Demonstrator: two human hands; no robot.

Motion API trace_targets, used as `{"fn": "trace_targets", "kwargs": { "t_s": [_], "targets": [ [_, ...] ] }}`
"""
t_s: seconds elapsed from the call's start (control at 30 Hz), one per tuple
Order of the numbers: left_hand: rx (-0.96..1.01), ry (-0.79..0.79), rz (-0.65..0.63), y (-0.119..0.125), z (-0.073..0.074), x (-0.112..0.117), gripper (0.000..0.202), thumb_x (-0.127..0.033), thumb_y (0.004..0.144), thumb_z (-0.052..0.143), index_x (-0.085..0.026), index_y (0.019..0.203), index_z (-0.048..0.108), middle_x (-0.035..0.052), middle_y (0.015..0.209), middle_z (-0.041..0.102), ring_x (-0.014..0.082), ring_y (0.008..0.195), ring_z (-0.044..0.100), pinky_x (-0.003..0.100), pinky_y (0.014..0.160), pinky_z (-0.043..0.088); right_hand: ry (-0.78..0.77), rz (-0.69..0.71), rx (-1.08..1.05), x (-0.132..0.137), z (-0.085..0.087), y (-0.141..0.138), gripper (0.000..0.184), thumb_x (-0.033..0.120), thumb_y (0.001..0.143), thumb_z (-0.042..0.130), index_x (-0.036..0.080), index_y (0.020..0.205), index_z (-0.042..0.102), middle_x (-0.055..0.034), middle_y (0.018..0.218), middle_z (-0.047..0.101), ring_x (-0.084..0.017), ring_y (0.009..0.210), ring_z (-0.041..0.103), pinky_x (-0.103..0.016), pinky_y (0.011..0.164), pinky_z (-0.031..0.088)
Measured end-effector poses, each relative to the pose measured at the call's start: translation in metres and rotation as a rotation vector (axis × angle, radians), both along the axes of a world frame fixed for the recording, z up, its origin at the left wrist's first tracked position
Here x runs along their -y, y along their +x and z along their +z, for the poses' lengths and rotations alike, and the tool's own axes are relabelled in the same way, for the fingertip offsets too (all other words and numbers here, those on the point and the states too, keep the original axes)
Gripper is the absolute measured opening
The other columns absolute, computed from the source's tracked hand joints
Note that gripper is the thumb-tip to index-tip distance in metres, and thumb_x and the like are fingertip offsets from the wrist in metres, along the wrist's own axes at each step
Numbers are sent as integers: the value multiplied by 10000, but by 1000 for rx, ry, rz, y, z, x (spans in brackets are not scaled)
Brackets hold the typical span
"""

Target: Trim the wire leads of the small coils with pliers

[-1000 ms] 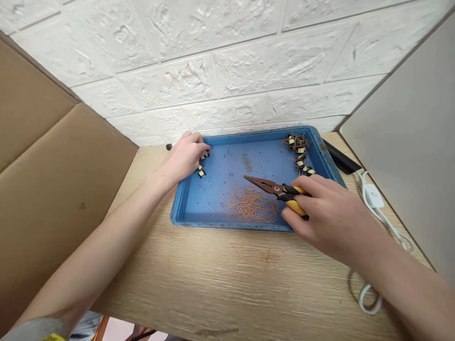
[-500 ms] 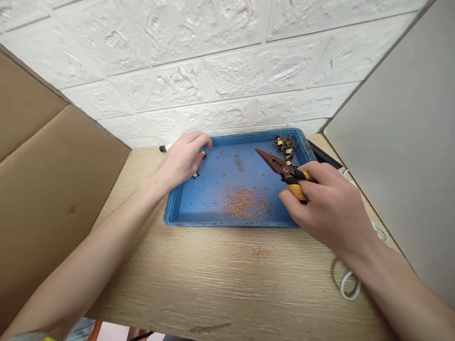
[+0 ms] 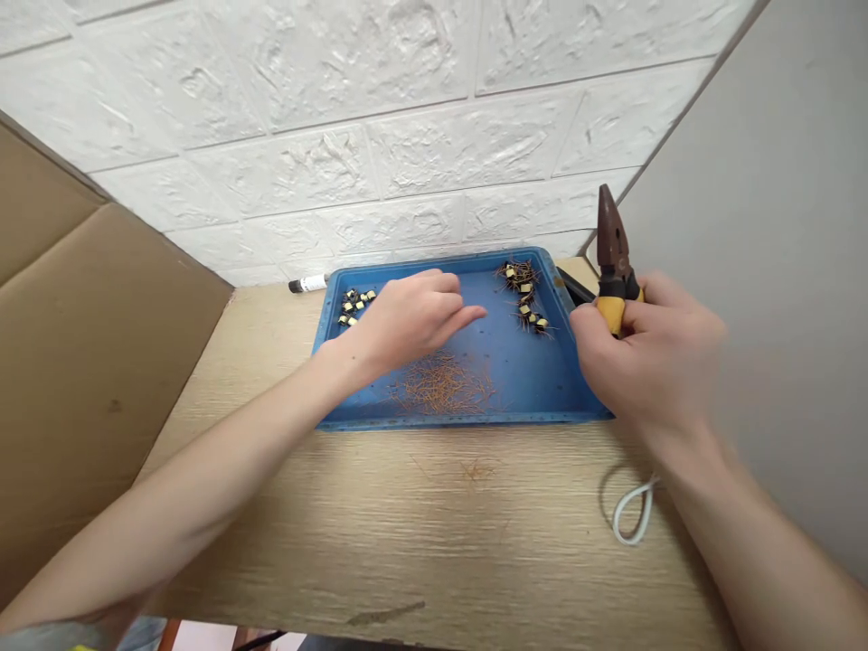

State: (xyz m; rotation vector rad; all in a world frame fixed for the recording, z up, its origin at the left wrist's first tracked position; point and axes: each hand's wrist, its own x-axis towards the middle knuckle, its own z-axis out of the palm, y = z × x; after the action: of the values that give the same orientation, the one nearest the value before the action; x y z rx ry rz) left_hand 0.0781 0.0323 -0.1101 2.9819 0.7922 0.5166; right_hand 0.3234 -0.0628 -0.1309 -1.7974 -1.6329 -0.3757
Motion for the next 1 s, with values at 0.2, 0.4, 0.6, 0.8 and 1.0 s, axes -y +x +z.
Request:
{"fn": "trace_targets", "kwargs": {
  "t_s": [0.2, 0.4, 0.6, 0.8, 1.0],
  "targets": [
    [-135, 12, -110, 59, 5, 12, 827, 135, 886, 440, -229, 1627, 383, 182, 1685, 389, 366, 1538, 385, 499, 1079, 559, -158, -113, -72, -4, 1, 6, 303, 410, 1009, 659, 174, 1200, 676, -66, 1147, 713, -172, 934, 699, -365, 810, 623],
    [-230, 11, -163, 94, 10, 21, 362, 35, 976, 441, -94, 1123, 745, 193, 1289, 680, 305, 1252, 597, 356, 841, 604, -182, -144, -132, -5, 5, 9, 313, 405, 1005, 666, 173, 1215, 673, -73, 1179, 708, -185, 972, 700, -384, 837, 622],
    [-213, -7, -150, 104, 13, 20, 361, 46, 979, 439, -98, 1081, 754, 175, 1249, 698, 299, 1231, 611, 338, 775, 566, -124, -98, -189, -4, 10, 1, 285, 429, 1007, 660, 166, 1117, 679, -39, 1044, 712, -146, 848, 679, -332, 756, 606],
    [241, -337, -126, 77, 20, 17, 154, -44, 944, 648, -145, 895, 754, 59, 956, 781, 222, 956, 701, 370, 883, 549, 3, -47, -371, 0, 24, -11, 387, 121, 782, 696, 194, 468, 482, 53, 584, 380, -83, 525, 374, -288, 532, 322],
    [775, -1039, 82, 25, 26, 43, 103, -231, 867, 759, -148, 819, 720, 16, 808, 758, 139, 762, 699, 235, 643, 553, -118, 212, -641, 8, 35, -31, 240, 289, 821, 641, 225, 603, 722, -22, 787, 662, -127, 598, 543, -309, 547, 421]
  ]
}}
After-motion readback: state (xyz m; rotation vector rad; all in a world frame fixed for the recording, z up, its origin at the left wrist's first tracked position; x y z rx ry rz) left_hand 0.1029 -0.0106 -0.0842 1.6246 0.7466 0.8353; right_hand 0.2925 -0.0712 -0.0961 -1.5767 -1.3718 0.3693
